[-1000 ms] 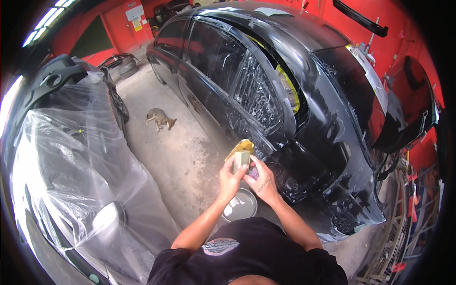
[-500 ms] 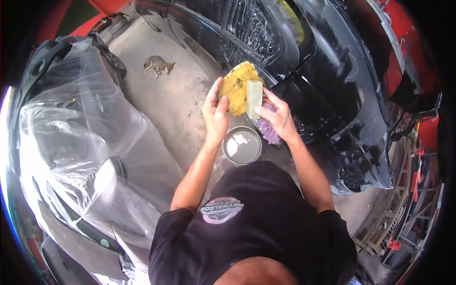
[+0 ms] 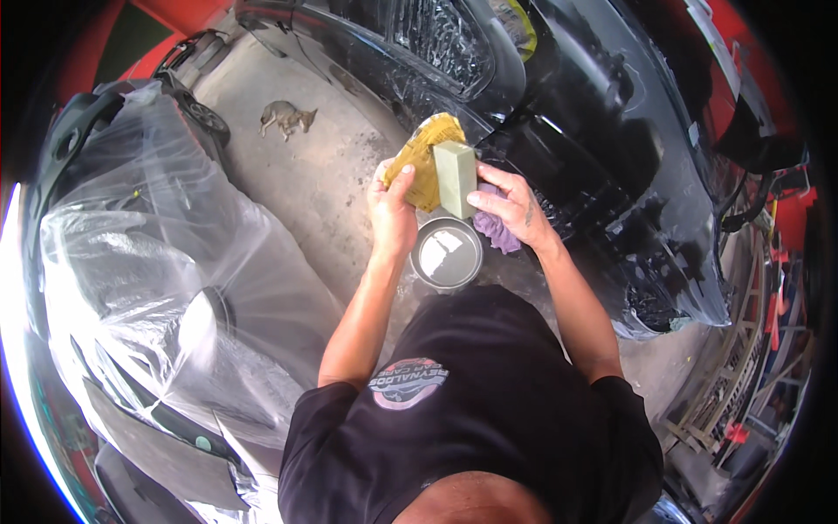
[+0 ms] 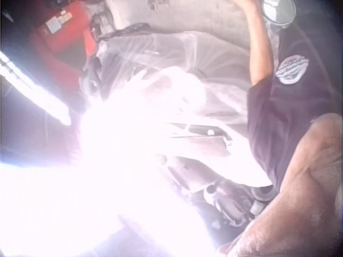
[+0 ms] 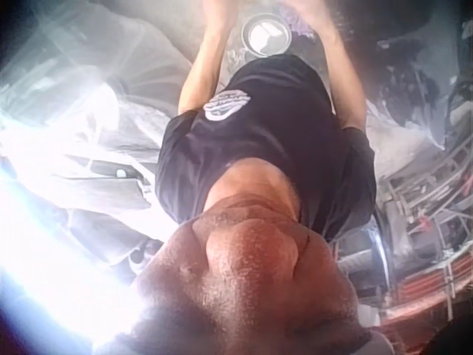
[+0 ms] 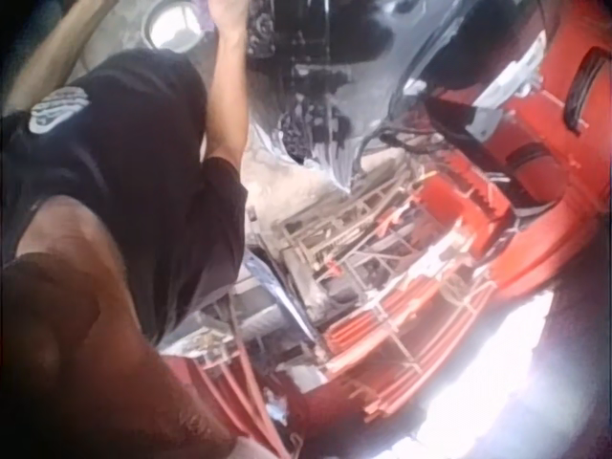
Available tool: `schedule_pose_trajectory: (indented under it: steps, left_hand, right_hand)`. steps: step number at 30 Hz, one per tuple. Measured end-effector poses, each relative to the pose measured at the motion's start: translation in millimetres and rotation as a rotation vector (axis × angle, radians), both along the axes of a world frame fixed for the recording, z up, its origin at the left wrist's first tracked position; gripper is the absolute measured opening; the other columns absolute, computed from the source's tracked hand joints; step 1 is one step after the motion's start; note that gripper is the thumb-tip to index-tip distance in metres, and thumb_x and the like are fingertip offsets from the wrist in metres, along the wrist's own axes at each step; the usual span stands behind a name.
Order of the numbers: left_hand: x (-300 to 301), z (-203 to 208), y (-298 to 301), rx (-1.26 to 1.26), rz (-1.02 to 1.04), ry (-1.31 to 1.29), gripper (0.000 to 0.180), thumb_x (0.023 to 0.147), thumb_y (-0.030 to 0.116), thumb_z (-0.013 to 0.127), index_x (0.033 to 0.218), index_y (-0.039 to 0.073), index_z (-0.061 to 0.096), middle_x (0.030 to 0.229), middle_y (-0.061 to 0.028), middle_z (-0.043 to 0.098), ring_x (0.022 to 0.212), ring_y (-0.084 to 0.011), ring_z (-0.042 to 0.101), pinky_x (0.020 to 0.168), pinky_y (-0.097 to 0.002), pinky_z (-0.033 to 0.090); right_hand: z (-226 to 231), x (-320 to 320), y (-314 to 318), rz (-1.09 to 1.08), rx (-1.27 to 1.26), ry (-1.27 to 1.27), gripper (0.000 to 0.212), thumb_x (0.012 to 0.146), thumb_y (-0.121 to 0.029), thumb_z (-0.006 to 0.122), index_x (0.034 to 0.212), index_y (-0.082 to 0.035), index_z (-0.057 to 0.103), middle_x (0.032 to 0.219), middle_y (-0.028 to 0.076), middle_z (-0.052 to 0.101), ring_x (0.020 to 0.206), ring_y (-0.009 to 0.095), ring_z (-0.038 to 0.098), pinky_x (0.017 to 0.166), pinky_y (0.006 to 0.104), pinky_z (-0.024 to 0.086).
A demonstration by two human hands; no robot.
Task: The person applies a transparent protective film to the rear quarter panel of a black car. They use a squeegee to smooth the film and a purple cloth to wipe the surface, working methodically along the panel's curves and edges.
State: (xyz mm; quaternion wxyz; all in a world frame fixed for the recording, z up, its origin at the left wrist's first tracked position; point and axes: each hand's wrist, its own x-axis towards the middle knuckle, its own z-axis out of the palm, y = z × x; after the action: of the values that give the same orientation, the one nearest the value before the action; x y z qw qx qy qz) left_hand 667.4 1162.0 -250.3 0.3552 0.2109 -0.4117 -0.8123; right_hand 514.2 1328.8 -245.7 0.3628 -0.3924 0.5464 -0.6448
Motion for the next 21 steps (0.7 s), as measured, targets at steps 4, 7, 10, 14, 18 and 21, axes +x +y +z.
schedule_pose_trajectory:
  steps: [4,7,10,14,18,21]
  left_hand:
    - [-5,3,17,-0.199,0.011,-0.068,0.014,0.106,0.01,0.072,0.116,0.007,0.064,0.105,-0.0014,0.073,0.094,-0.0088,0.067,0.085,-0.0285,0.055]
    - [-6,4,22,-0.226,-0.002,-0.1,0.013,0.107,0.011,0.072,0.114,0.008,0.062,0.103,0.0,0.071,0.089,-0.0075,0.065,0.079,-0.0259,0.054]
    - [-14,2,29,-0.218,0.04,-0.097,0.014,0.107,0.012,0.073,0.114,0.008,0.061,0.102,-0.0003,0.071,0.09,-0.0078,0.066,0.079,-0.0263,0.054]
    - [-20,-7,43,-0.304,0.034,-0.214,0.018,0.106,0.013,0.074,0.118,0.007,0.061,0.106,-0.0021,0.071,0.093,-0.0103,0.065,0.082,-0.0291,0.053]
    - [-26,-20,47,-0.407,0.055,-0.26,0.016,0.106,0.013,0.073,0.115,0.006,0.062,0.1,-0.0024,0.071,0.087,-0.0085,0.065,0.075,-0.0269,0.054]
    - [-29,-13,52,-0.418,0.032,-0.301,0.015,0.106,0.013,0.073,0.112,0.005,0.062,0.095,-0.0024,0.07,0.086,-0.0079,0.064,0.073,-0.0274,0.053]
  right_hand:
    - [-3,3,3,-0.047,0.054,0.213,0.047,0.102,-0.012,0.075,0.144,0.008,0.066,0.108,0.007,0.077,0.08,0.008,0.067,0.07,0.0283,0.055]
    - [2,4,10,-0.138,0.105,0.278,0.047,0.101,-0.011,0.075,0.144,0.005,0.066,0.104,0.008,0.077,0.081,0.013,0.069,0.075,0.0321,0.057]
    - [7,10,11,-0.386,0.101,0.5,0.045,0.099,-0.008,0.073,0.144,-0.003,0.069,0.099,0.013,0.076,0.082,0.023,0.072,0.08,0.0375,0.058]
    - [-1,11,15,-0.497,0.048,0.781,0.043,0.096,-0.001,0.069,0.139,-0.005,0.072,0.099,0.016,0.075,0.087,0.033,0.073,0.08,0.0434,0.059]
    - [-14,3,20,-0.464,-0.009,0.831,0.046,0.097,-0.011,0.075,0.141,0.001,0.07,0.104,0.017,0.076,0.093,0.035,0.073,0.081,0.0459,0.059]
    - [-1,1,25,-0.438,0.107,0.871,0.063,0.093,-0.022,0.084,0.147,0.004,0.065,0.105,0.017,0.075,0.093,0.034,0.073,0.081,0.0454,0.058]
